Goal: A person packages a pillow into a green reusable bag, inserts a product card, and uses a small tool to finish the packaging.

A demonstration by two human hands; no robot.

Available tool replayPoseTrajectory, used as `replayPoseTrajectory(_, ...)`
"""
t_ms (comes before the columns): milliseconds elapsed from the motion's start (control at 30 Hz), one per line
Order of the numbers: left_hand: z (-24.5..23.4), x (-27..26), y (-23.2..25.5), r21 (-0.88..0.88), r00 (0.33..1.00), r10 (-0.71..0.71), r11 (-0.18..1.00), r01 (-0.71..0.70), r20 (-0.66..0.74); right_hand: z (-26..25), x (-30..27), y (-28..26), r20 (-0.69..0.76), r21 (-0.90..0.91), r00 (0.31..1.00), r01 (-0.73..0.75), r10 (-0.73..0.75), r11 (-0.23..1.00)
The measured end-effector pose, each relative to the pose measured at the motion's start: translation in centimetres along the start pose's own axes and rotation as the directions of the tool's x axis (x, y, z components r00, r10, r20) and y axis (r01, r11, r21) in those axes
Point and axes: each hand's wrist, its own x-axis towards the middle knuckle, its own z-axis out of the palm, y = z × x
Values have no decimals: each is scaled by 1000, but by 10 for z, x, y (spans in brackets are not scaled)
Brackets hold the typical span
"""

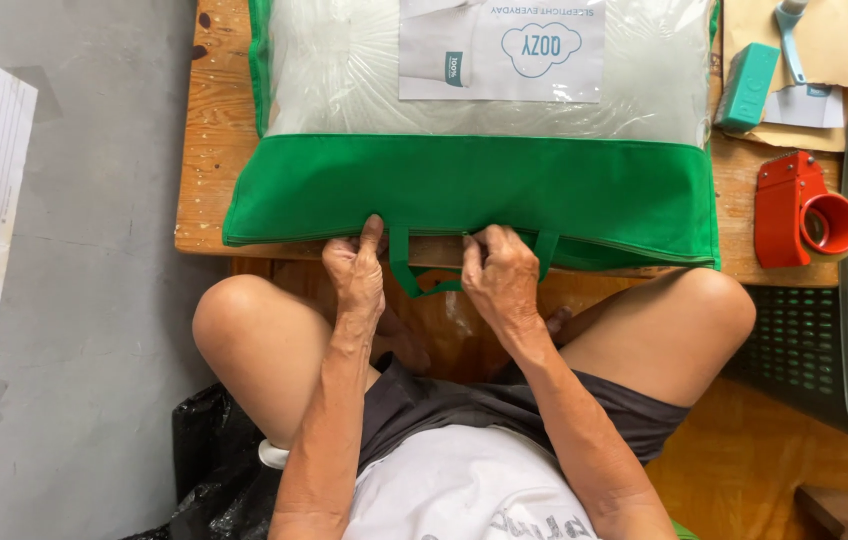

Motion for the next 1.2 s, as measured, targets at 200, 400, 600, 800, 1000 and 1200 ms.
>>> replayPoseTrajectory(200,-6,8,-7,63,998,49,997,-46,-40,-48,-9,48,-44,-213,994,-107,100,971)
replayPoseTrajectory(400,40,-25,74,63,996,-22,998,27,-81,-65,-13,44,-117,-49,972,-212,205,976)
replayPoseTrajectory(600,62,-64,121,172,946,193,973,-151,-261,-72,-19,39,-88,166,928,-346,363,924)
replayPoseTrajectory(800,119,-140,131,268,972,51,957,-113,230,-78,-21,33,-102,305,899,-380,427,873)
replayPoseTrajectory(1000,161,-125,88,304,873,-414,893,333,258,-73,-22,20,37,655,878,-381,477,652)
replayPoseTrajectory(1200,172,-115,51,98,818,-496,866,491,292,-64,-19,14,17,703,814,-423,581,572)
